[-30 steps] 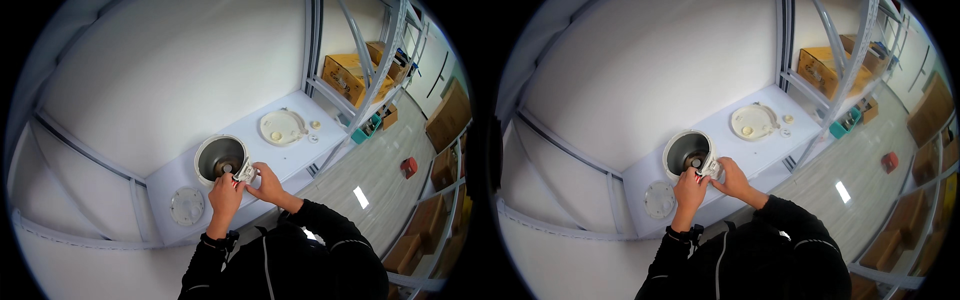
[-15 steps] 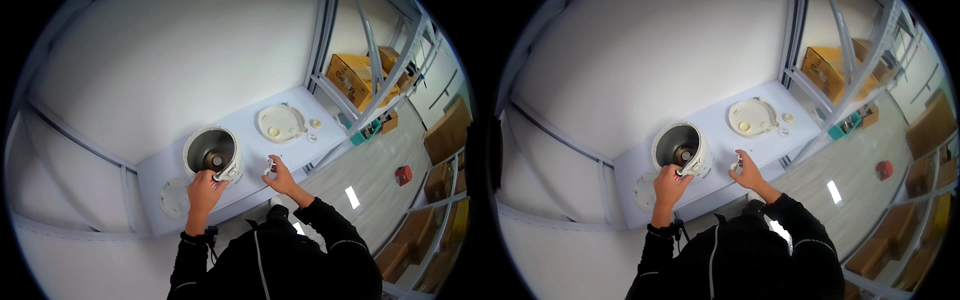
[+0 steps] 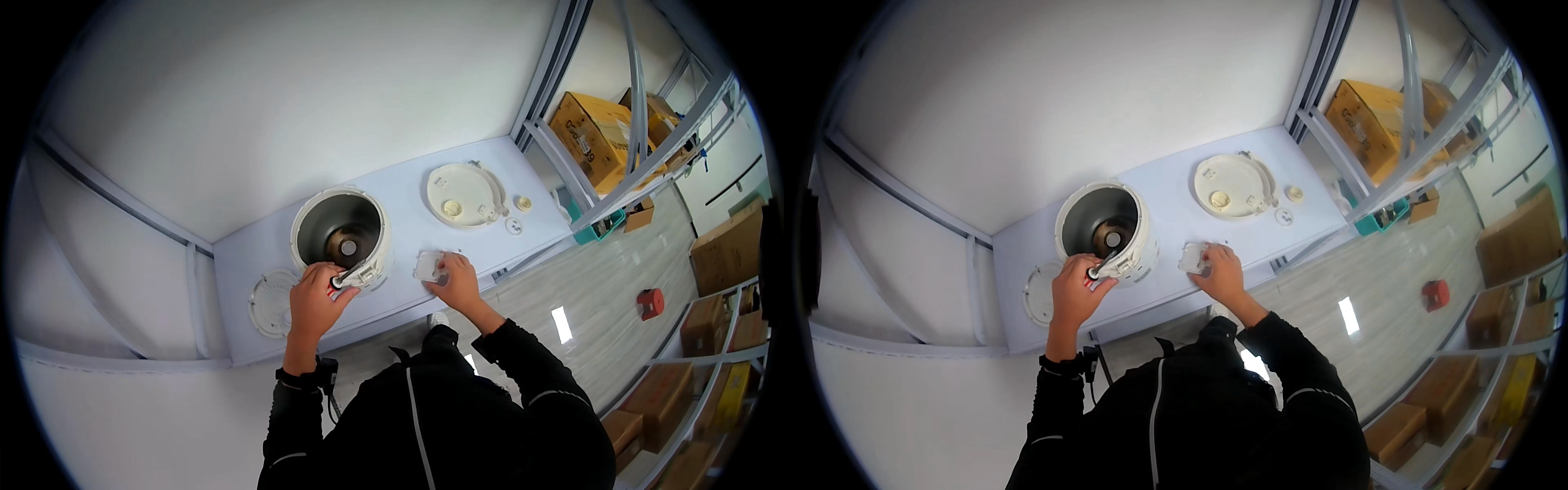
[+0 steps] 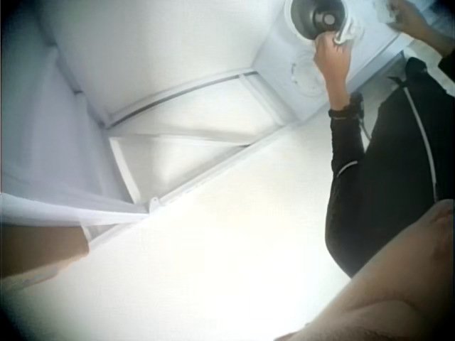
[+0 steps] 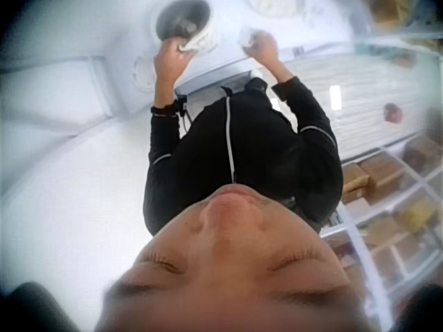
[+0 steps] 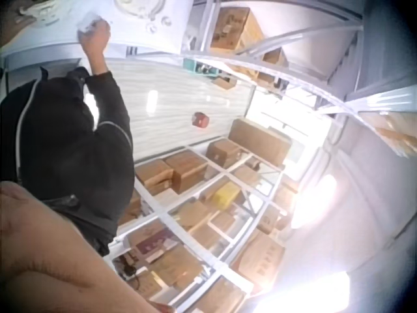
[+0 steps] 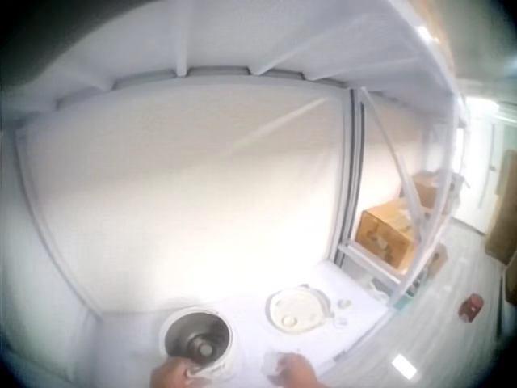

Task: The person assembles a white cylindrical appliance on a workbench. They use a screwdriver to tighten screws on the base and then attach a perforated metal lid, securing it with additional screws.

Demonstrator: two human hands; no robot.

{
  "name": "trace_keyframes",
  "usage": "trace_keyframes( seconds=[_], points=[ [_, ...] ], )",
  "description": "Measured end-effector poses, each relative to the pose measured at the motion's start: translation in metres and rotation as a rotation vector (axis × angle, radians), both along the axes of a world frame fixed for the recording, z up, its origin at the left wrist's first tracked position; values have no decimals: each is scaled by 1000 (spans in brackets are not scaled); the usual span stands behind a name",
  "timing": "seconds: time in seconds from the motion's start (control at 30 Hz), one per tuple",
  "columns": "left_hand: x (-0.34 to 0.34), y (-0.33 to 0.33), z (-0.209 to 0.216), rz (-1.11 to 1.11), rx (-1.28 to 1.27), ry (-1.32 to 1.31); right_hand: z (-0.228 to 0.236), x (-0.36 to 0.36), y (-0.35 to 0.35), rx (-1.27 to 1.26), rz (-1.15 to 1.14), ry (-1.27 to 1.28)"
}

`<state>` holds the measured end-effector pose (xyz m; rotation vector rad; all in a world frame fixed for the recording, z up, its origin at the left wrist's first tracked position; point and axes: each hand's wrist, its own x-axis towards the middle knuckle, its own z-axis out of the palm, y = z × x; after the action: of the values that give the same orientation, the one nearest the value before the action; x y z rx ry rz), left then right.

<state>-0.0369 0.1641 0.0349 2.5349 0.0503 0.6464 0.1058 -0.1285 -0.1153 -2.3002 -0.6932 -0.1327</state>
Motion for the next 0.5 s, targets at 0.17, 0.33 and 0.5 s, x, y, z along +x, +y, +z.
trace_keyframes(
  seconds=[0.17,0.33,0.5],
  points=[
    [1,1,-1,-20,-17,-25,-7,0,-1,-115,-28,-46],
    [-2,-1,1,3,-45,55,2,0,-3,-127,2,-27],
    [-1,-5,6,-39,-42,53,22,4,1,-21,3,-85]
  ],
)
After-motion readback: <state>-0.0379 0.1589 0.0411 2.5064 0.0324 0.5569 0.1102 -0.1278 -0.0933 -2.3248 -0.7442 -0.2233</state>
